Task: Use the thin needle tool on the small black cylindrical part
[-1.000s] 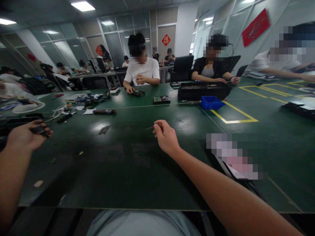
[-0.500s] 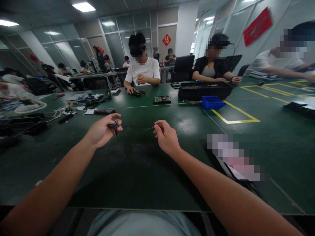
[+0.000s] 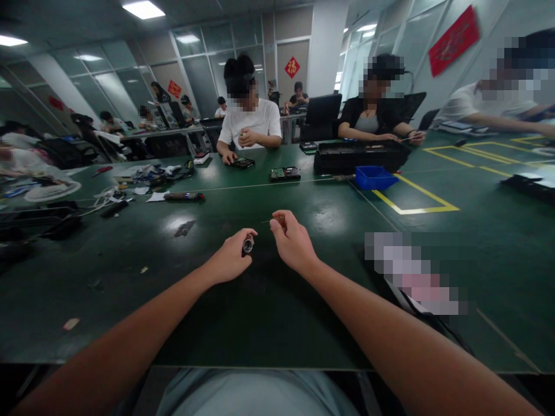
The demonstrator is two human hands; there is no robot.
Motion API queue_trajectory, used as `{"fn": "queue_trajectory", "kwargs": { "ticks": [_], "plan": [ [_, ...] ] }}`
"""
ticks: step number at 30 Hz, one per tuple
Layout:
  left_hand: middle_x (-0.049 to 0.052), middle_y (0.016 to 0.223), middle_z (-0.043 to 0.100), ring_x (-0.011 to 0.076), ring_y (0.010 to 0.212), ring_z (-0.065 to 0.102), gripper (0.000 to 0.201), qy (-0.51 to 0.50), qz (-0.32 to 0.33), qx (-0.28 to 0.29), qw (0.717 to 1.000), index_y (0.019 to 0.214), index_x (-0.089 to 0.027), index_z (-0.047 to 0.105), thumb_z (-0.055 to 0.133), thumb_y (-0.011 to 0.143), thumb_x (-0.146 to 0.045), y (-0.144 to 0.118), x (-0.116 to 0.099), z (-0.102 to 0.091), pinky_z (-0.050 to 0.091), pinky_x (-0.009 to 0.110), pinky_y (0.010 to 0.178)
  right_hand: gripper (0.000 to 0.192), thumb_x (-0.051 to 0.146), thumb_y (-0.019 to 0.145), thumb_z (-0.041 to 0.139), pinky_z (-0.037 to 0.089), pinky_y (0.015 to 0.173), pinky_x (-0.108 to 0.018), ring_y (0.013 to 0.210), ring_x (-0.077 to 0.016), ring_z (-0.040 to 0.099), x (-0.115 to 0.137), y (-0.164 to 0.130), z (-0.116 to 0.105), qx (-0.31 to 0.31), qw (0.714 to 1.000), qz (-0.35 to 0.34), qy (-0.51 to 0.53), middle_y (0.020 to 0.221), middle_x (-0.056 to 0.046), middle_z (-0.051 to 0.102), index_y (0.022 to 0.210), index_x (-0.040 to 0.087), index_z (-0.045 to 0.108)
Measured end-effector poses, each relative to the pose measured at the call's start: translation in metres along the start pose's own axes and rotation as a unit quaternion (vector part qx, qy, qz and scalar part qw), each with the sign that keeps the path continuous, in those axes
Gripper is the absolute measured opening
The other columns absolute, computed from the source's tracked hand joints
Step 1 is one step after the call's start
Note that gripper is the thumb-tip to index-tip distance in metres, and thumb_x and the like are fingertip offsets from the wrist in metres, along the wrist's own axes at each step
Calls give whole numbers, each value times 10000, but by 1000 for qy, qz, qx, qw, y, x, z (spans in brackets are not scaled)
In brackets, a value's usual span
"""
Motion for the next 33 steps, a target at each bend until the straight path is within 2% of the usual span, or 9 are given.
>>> {"fn": "queue_trajectory", "kwargs": {
  "ticks": [2, 5, 10, 13, 18, 21, 24, 28, 33],
  "plan": [
    [116, 1189, 622, 258, 1116, 591, 502, 6, 4, 0, 1000, 1246, -176, 540, 519, 769, -21, 2, 10, -1, 460, 417, 990, 248, 364, 968, 471, 500, 741, -362, 794, -204, 673, 0, 1, 0, 0, 1000, 2, -6, 881, -50, 709, 1127, 211, 585],
    [118, 1200, 639, 259, 1124, 598, 377, 5, 6, -2, 1000, 1223, -166, 578, 555, 855, -85, 7, 19, -7, 467, 427, 1004, 235, 384, 963, 491, 482, 716, -347, 753, -199, 667, 4, 1, -3, -4, 1000, 1, -24, 799, -34, 700, 1033, 209, 631],
    [73, 1221, 656, 240, 1168, 587, 337, 8, 58, -39, 997, 1171, -203, 657, 639, 850, -103, 11, 21, -16, 421, 422, 1076, 306, 475, 931, 547, 449, 638, -334, 655, -188, 624, 8, -1, -3, 15, 999, -2, -34, 695, -25, 665, 834, 206, 656],
    [69, 1260, 650, 238, 1193, 582, 391, -10, 53, -60, 997, 1234, -220, 641, 648, 856, -121, 11, 25, -17, 424, 422, 1078, 268, 448, 931, 550, 484, 660, -336, 685, -181, 633, 8, -2, -1, 16, 999, -4, 44, 745, -30, 680, 898, 203, 652],
    [72, 1272, 659, 246, 1202, 580, 415, -10, 44, -83, 996, 1263, -211, 638, 671, 854, -146, 10, 28, -17, 415, 431, 1083, 241, 409, 931, 549, 544, 722, -356, 749, -179, 670, 6, -1, -3, -31, 985, -7, 167, 842, -47, 710, 1014, 198, 630],
    [58, 1278, 663, 246, 1202, 583, 409, -16, 45, -78, 996, 1270, -238, 645, 672, 866, -179, 10, 27, -16, 415, 439, 1083, 243, 410, 929, 557, 560, 746, -371, 799, -190, 685, 4, 0, -3, -45, 983, -5, 177, 889, -62, 716, 1026, 198, 628],
    [50, 1306, 655, 248, 1228, 575, 427, -26, 45, -73, 996, 1295, -257, 638, 672, 873, -201, 9, 26, -16, 401, 449, 1103, 232, 408, 929, 560, 565, 747, -377, 808, -196, 689, 4, -1, -2, -34, 984, -4, 174, 882, -65, 717, 999, 197, 625],
    [52, 1314, 653, 245, 1237, 575, 431, -33, 43, -77, 996, 1297, -247, 635, 674, 871, -198, 8, 24, -17, 394, 444, 1112, 223, 408, 934, 551, 568, 758, -383, 814, -198, 694, 8, -3, -2, -18, 988, -5, 154, 886, -69, 726, 984, 201, 618],
    [57, 1329, 644, 242, 1253, 566, 434, -33, 35, -81, 996, 1302, -238, 630, 672, 872, -193, 8, 23, -18, 385, 441, 1120, 216, 393, 945, 533, 565, 773, -389, 825, -199, 695, 9, -4, -4, -27, 992, -7, 125, 910, -73, 730, 1016, 205, 609]
  ]
}}
Point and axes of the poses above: each hand's wrist, its own y-axis towards the middle knuckle, its own z-axis out of the palm, x = y × z, the point moved 4 cm from there along y, towards the middle knuckle
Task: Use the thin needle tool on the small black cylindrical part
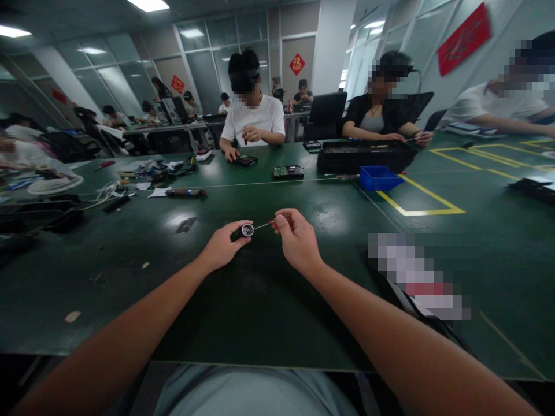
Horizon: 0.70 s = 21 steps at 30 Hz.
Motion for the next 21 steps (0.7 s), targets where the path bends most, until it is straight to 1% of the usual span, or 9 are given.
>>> {"fn": "queue_trajectory", "kwargs": {
  "ticks": [5, 7, 9, 11, 13, 15, 18, 21],
  "plan": [
    [53, 1299, 659, 241, 1214, 585, 427, 3, 6, 5, 1000, 1285, -248, 642, 681, 863, -194, 0, 2, 2, 406, 435, 1094, 224, 392, 941, 535, 560, 762, -376, 827, -196, 697, -4, 0, 3, 14, 1000, 0, 25, 907, -68, 729, 1030, 200, 609],
    [50, 1286, 664, 238, 1199, 591, 428, 3, 7, 5, 1000, 1279, -248, 645, 687, 857, -187, -1, 1, 2, 411, 429, 1085, 228, 396, 941, 535, 550, 749, -364, 817, -193, 694, -2, 0, 3, 15, 1000, 0, 15, 897, -66, 730, 1015, 197, 617],
    [48, 1277, 668, 235, 1193, 593, 426, 5, 8, 3, 1000, 1275, -247, 645, 690, 856, -183, -1, 0, 1, 413, 427, 1079, 243, 418, 939, 544, 524, 709, -342, 769, -184, 680, 0, 1, 0, 9, 999, 1, -32, 849, -55, 727, 961, 196, 641],
    [50, 1278, 667, 236, 1197, 590, 421, 8, 7, 1, 1000, 1272, -246, 646, 690, 858, -182, -1, -1, 0, 411, 429, 1079, 291, 468, 926, 566, 469, 630, -313, 673, -168, 635, 4, 1, -3, -1, 994, -1, -108, 749, -33, 703, 849, 203, 658],
    [54, 1277, 667, 237, 1197, 590, 417, 9, 7, 2, 1000, 1270, -244, 646, 692, 859, -186, -1, -1, 0, 413, 428, 1076, 370, 530, 903, 585, 401, 562, -294, 581, -149, 562, 8, 1, -7, -9, 986, -10, -166, 648, -11, 650, 717, 213, 628],
    [54, 1264, 672, 237, 1183, 596, 418, 11, 12, 6, 1000, 1268, -244, 647, 700, 857, -195, -1, 0, 0, 422, 423, 1063, 414, 559, 887, 597, 357, 529, -285, 531, -134, 500, 11, 0, -7, -12, 982, -24, -188, 583, 8, 593, 650, 221, 584],
    [51, 1244, 678, 237, 1162, 603, 426, 18, 17, 8, 1000, 1278, -253, 642, 707, 859, -213, -1, 2, 0, 432, 426, 1045, 377, 527, 882, 621, 337, 517, -279, 517, -126, 467, 15, -1, -6, -1, 980, -48, -194, 560, 23, 547, 658, 227, 577],
    [53, 1255, 675, 239, 1177, 598, 429, 19, 20, 6, 1000, 1287, -261, 636, 703, 865, -219, -1, 3, -1, 423, 433, 1056, 335, 503, 877, 638, 356, 530, -282, 544, -133, 496, 17, -3, -3, 24, 977, -69, -201, 606, 12, 581, 690, 228, 600]
  ]
}}
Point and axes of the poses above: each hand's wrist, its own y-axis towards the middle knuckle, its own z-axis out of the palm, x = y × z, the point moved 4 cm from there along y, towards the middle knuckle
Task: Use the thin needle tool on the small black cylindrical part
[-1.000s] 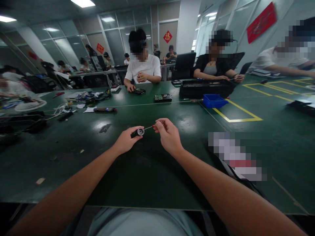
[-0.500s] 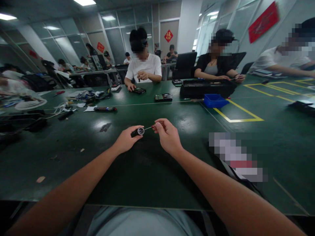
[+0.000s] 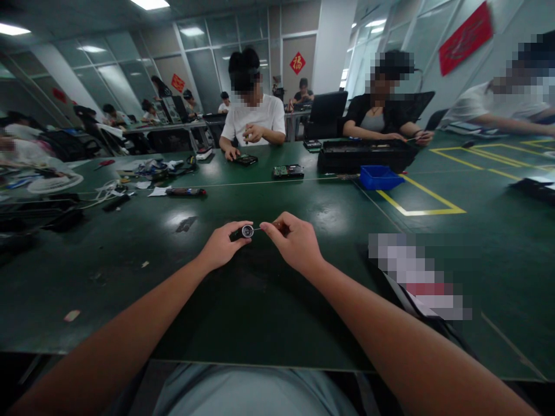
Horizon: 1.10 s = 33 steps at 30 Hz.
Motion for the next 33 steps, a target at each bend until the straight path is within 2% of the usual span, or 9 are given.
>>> {"fn": "queue_trajectory", "kwargs": {
  "ticks": [4, 7, 12, 15, 20, 24, 26, 31, 33],
  "plan": [
    [51, 1261, 675, 233, 1181, 600, 425, -7, 4, -1, 1000, 1284, -255, 639, 704, 866, -213, 0, 1, 0, 424, 416, 1054, 266, 466, 885, 640, 427, 578, -304, 622, -163, 581, 3, 0, 0, 21, 999, -28, 13, 703, -15, 659, 771, 226, 654],
    [48, 1260, 677, 232, 1178, 601, 430, -6, 8, -3, 1000, 1288, -257, 638, 708, 865, -220, 0, 2, 0, 421, 416, 1054, 164, 381, 902, 627, 492, 673, -337, 721, -190, 646, 5, -1, -1, 29, 998, -56, 22, 796, -31, 705, 895, 227, 684],
    [54, 1259, 676, 237, 1185, 600, 419, -6, 8, -3, 1000, 1283, -255, 643, 701, 870, -226, 1, 3, 0, 417, 425, 1062, 152, 298, 927, 558, 513, 761, -370, 828, -215, 678, 9, -3, 4, 61, 995, -84, 12, 924, -54, 731, 995, 237, 680],
    [58, 1259, 677, 240, 1184, 601, 417, -5, 0, -2, 1000, 1280, -251, 645, 702, 868, -224, 1, 3, 0, 418, 424, 1063, 200, 345, 953, 514, 497, 726, -345, 787, -207, 677, 7, -4, 6, 64, 997, -53, 10, 859, -41, 730, 990, 234, 677],
    [52, 1251, 680, 242, 1172, 603, 433, 4, 0, 4, 1000, 1283, -259, 643, 713, 857, -224, 1, 0, 1, 425, 419, 1050, 403, 451, 1015, 367, 438, 614, -305, 576, -170, 616, 4, -2, 7, 73, 997, -7, 4, 594, 7, 628, 969, 222, 695],
    [49, 1244, 681, 240, 1165, 606, 428, 5, 5, 9, 1000, 1270, -264, 651, 721, 850, -223, 0, 0, 1, 430, 409, 1042, 341, 368, 989, 407, 436, 629, -316, 626, -187, 628, 5, -2, 6, 62, 998, -17, -17, 699, -21, 670, 1169, 207, 647],
    [51, 1248, 679, 238, 1165, 605, 425, 3, 10, 7, 1000, 1273, -260, 648, 717, 855, -227, 0, 0, 1, 429, 412, 1042, 339, 318, 972, 414, 434, 631, -317, 645, -187, 624, 6, -2, 5, 63, 998, -27, -17, 759, -35, 682, 1210, 194, 622],
    [49, 1245, 679, 241, 1164, 602, 425, 1, 15, 7, 1000, 1283, -271, 644, 706, 864, -239, 0, 0, 1, 432, 427, 1038, 283, 276, 971, 405, 430, 632, -313, 668, -179, 615, 8, -5, 5, 77, 996, -33, 7, 785, -26, 675, 1060, 229, 670],
    [49, 1249, 678, 243, 1166, 601, 426, 0, 13, 10, 1000, 1282, -272, 645, 707, 862, -240, 0, -1, 1, 430, 429, 1042, 272, 287, 977, 410, 444, 657, -325, 697, -186, 625, 8, -5, 5, 70, 997, -34, 21, 802, -29, 676, 1074, 232, 658]
  ]
}}
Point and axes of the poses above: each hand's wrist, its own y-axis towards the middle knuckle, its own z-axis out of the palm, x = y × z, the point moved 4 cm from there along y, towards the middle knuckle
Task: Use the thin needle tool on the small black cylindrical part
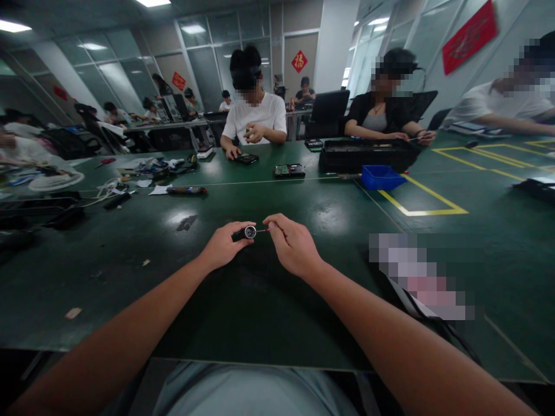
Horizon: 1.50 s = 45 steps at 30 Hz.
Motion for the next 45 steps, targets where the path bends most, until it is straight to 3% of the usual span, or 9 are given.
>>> {"fn": "queue_trajectory", "kwargs": {
  "ticks": [7, 13, 17, 19, 24, 31, 34, 40, 45],
  "plan": [
    [50, 1265, 675, 243, 1180, 600, 414, -8, -13, -13, 1000, 1280, -256, 646, 700, 870, -240, 0, -2, 0, 418, 424, 1063, 192, 385, 898, 593, 535, 768, -376, 796, -199, 669, -18, 4, 6, -86, 967, 91, 223, 852, -52, 693, 952, 202, 621],
    [42, 1262, 677, 233, 1196, 598, 409, -29, 4, -20, 999, 1265, -255, 656, 705, 862, -207, 2, -1, -2, 409, 409, 1081, 270, 468, 828, 684, 554, 761, -353, 746, -161, 640, -38, 8, 15, -115, 892, 182, 398, 809, -22, 666, 875, 202, 667],
    [33, 1288, 667, 234, 1220, 586, 414, -43, 5, -13, 999, 1273, -273, 654, 703, 866, -209, 3, 0, -3, 397, 417, 1093, 254, 446, 825, 695, 556, 723, -331, 664, -141, 611, -49, 10, 20, -75, 836, 258, 479, 727, -10, 634, 808, 196, 654],
    [32, 1293, 666, 240, 1227, 581, 424, -36, 1, -4, 999, 1282, -277, 649, 707, 866, -217, 3, -1, -2, 400, 424, 1088, 243, 430, 833, 688, 554, 708, -322, 631, -130, 593, -51, 11, 21, -65, 829, 267, 488, 694, -1, 617, 790, 195, 644],
    [33, 1290, 671, 245, 1214, 588, 422, -10, -6, 6, 1000, 1294, -275, 643, 697, 879, -225, 2, -3, -1, 413, 431, 1067, 238, 446, 844, 672, 546, 704, -313, 698, -136, 617, -50, 11, 15, -123, 881, 213, 404, 771, 0, 644, 858, 213, 629],
    [44, 1311, 661, 244, 1211, 588, 426, 10, 9, -3, 1000, 1299, -255, 637, 703, 879, -236, 1, -6, -1, 418, 418, 1065, 238, 440, 929, 548, 541, 720, -350, 757, -175, 659, -35, 8, 9, -110, 959, 120, 233, 833, -37, 679, 937, 209, 605],
    [42, 1271, 679, 245, 1167, 603, 424, 18, 4, -9, 1000, 1295, -262, 638, 705, 877, -239, 0, -6, -1, 438, 420, 1032, 250, 437, 947, 523, 525, 701, -340, 760, -183, 675, -25, 6, 4, -98, 976, 95, 170, 843, -52, 708, 970, 204, 612],
    [43, 1190, 703, 239, 1092, 622, 418, 34, 12, -16, 999, 1283, -271, 646, 714, 871, -245, 0, -4, 0, 461, 416, 983, 331, 506, 883, 623, 395, 536, -279, 538, -144, 577, -13, 4, -3, -75, 992, 99, 24, 604, -2, 654, 727, 218, 583],
    [37, 1200, 702, 230, 1101, 626, 423, 30, 22, -15, 999, 1271, -266, 653, 727, 857, -223, 1, 0, 0, 454, 407, 1001, 170, 368, 918, 588, 494, 670, -314, 723, -186, 688, -13, 5, 1, -43, 995, 55, 72, 767, -27, 714, 958, 207, 625]
  ]
}}
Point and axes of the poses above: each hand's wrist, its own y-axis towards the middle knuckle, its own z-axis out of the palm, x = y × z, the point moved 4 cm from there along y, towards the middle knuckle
